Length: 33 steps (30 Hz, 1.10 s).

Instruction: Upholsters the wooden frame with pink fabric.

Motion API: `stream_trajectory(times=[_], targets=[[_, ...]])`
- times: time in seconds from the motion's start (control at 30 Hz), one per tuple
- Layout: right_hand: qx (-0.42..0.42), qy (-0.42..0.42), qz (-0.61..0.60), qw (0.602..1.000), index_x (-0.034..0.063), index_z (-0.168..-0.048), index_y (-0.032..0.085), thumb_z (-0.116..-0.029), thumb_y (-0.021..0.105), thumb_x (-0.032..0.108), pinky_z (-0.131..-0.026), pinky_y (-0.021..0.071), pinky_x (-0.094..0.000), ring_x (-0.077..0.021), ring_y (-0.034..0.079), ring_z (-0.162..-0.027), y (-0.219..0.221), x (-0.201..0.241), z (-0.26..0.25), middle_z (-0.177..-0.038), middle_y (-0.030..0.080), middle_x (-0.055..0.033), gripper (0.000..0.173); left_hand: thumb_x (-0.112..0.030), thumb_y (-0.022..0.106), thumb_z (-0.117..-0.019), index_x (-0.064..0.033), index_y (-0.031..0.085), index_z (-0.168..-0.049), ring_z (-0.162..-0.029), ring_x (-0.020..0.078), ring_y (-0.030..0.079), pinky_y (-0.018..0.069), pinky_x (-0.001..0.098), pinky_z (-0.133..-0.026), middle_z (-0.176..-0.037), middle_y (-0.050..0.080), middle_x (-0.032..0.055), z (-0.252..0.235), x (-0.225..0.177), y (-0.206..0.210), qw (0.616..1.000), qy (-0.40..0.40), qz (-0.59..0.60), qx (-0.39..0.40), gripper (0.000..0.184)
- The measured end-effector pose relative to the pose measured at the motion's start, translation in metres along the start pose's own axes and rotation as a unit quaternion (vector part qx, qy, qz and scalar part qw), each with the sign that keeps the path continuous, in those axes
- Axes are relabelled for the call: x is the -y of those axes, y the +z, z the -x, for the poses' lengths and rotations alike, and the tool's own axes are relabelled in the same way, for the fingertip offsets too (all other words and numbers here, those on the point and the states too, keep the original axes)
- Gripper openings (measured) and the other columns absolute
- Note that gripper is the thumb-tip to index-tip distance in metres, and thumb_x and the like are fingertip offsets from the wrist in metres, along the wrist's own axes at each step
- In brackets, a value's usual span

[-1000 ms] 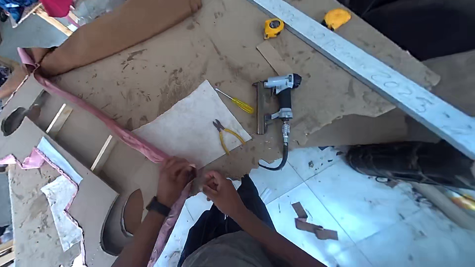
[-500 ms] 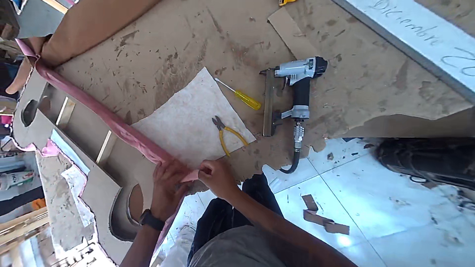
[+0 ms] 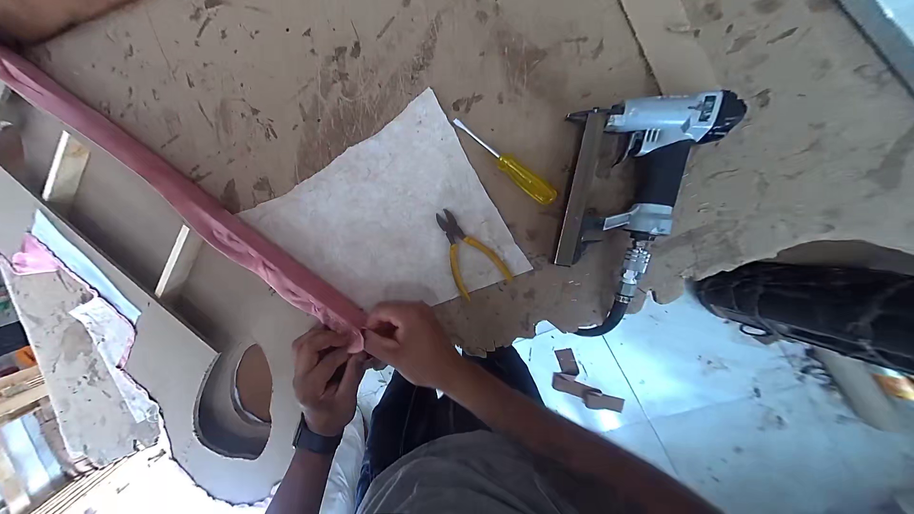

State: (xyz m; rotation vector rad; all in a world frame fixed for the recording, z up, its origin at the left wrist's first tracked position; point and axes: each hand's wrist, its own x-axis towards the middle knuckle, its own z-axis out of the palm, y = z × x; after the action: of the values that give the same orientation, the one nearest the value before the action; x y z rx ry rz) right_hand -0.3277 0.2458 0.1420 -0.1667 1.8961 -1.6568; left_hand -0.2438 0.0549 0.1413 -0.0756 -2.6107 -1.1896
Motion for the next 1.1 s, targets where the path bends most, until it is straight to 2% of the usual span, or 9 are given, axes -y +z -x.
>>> stream_trajectory(times=[0.1,0.23,0.43,0.6,0.67,0.73,0.9,1.0,1.1], targets=[[0.147,-0.042,0.151,0.977,0.0156,-0.081,0.068,-0.0916,0.07,0.033,-0.059,0.0511,-0.0466,-0.0175,0.062,-0.067,-0.01,0.025,-0.035,-0.07,0.062,0.0004,0.02,-0.021,0.077,-0.0896,-0.0103,0.074,-0.084,-0.111,0.02,0.064,0.0562,0.0361,-0.095,-0.111,0.069,0.0051,0.004,0.0,-0.002,0.999,-0.028,0.012,-0.016,0.012],[0.278,-0.064,0.254,0.924,0.0137,-0.086,0.069,-0.0846,0.078,0.034,-0.058,0.0517,-0.0532,-0.024,0.064,-0.072,-0.008,0.046,-0.078,-0.075,0.064,-0.0036,0.022,-0.025,0.076,-0.0877,-0.0071,0.072,-0.083,-0.104,0.0167,0.063,0.0576,0.0299,-0.085,-0.111,0.065,0.0073,0.007,0.0,0.0,0.998,-0.068,0.008,-0.014,0.019],[0.338,-0.114,0.326,0.876,0.0161,-0.088,0.069,-0.0829,0.078,0.029,-0.055,0.0501,-0.0495,-0.0212,0.062,-0.071,-0.019,0.061,-0.084,-0.075,0.061,-0.0011,0.016,-0.064,0.079,-0.0743,-0.0113,0.065,-0.092,-0.094,0.0255,0.058,0.0455,0.0531,-0.09,-0.091,0.061,0.0052,-0.013,-0.025,0.005,0.948,-0.176,-0.251,0.087,0.057],[0.327,-0.131,0.186,0.917,0.0117,-0.095,0.071,-0.0919,0.074,0.029,-0.061,0.0535,-0.0448,-0.0179,0.064,-0.072,-0.03,0.046,-0.077,-0.08,0.065,-0.0022,0.017,-0.035,0.069,-0.0925,-0.0122,0.068,-0.074,-0.083,0.0188,0.059,0.0477,0.0449,-0.083,-0.081,0.062,0.0015,-0.007,-0.016,0.01,0.972,-0.123,-0.181,0.085,0.029],[0.293,-0.129,0.061,0.945,0.0082,-0.093,0.071,-0.0964,0.07,0.024,-0.056,0.0542,-0.0386,-0.0142,0.063,-0.063,-0.04,0.044,-0.075,-0.074,0.065,-0.0028,0.017,-0.027,0.067,-0.0959,-0.0104,0.069,-0.073,-0.085,0.0178,0.062,0.0505,0.0423,-0.084,-0.082,0.067,0.0024,-0.003,-0.009,0.012,0.988,-0.092,-0.115,0.054,0.028],[0.228,-0.121,0.04,0.965,0.0113,-0.096,0.072,-0.0995,0.066,0.026,-0.065,0.055,-0.0421,-0.0143,0.064,-0.073,-0.063,0.046,-0.071,-0.079,0.067,-0.0011,0.017,-0.022,0.065,-0.0972,-0.0081,0.067,-0.072,-0.085,0.0184,0.061,0.0513,0.0387,-0.082,-0.08,0.065,0.0032,-0.003,-0.008,0.014,0.994,-0.054,-0.088,0.04,0.028],[0.018,-0.099,-0.023,0.995,0.0105,-0.103,0.072,-0.1021,0.059,0.022,-0.063,0.0566,-0.0352,-0.0116,0.063,-0.07,-0.135,0.027,-0.024,-0.082,0.067,-0.0001,0.018,-0.015,0.064,-0.096,-0.0047,0.067,-0.069,-0.081,0.0171,0.061,0.05,0.0346,-0.079,-0.075,0.065,0.0041,-0.003,-0.011,0.019,0.994,-0.021,-0.104,-0.012,0.029],[-0.152,-0.107,-0.001,0.982,0.006,-0.108,0.072,-0.1034,0.061,0.02,-0.064,0.0597,-0.0302,-0.0102,0.066,-0.074,-0.194,0.024,0.023,-0.088,0.07,-0.001,0.018,-0.015,0.065,-0.0951,-0.0044,0.064,-0.066,-0.076,0.0163,0.059,0.0484,0.0333,-0.077,-0.07,0.061,0.0033,-0.001,-0.011,0.022,0.989,-0.031,-0.133,-0.049,0.031],[-0.342,-0.091,0.112,0.929,0.0023,-0.114,0.069,-0.1048,0.06,0.023,-0.069,0.0611,-0.0338,-0.0124,0.068,-0.077,-0.265,0.011,0.061,-0.094,0.071,-0.0039,0.025,-0.017,0.065,-0.0941,-0.005,0.064,-0.064,-0.073,0.0164,0.059,0.0475,0.0346,-0.076,-0.066,0.06,0.003,0.0,-0.011,0.023,0.981,-0.051,-0.177,-0.066,0.033]])
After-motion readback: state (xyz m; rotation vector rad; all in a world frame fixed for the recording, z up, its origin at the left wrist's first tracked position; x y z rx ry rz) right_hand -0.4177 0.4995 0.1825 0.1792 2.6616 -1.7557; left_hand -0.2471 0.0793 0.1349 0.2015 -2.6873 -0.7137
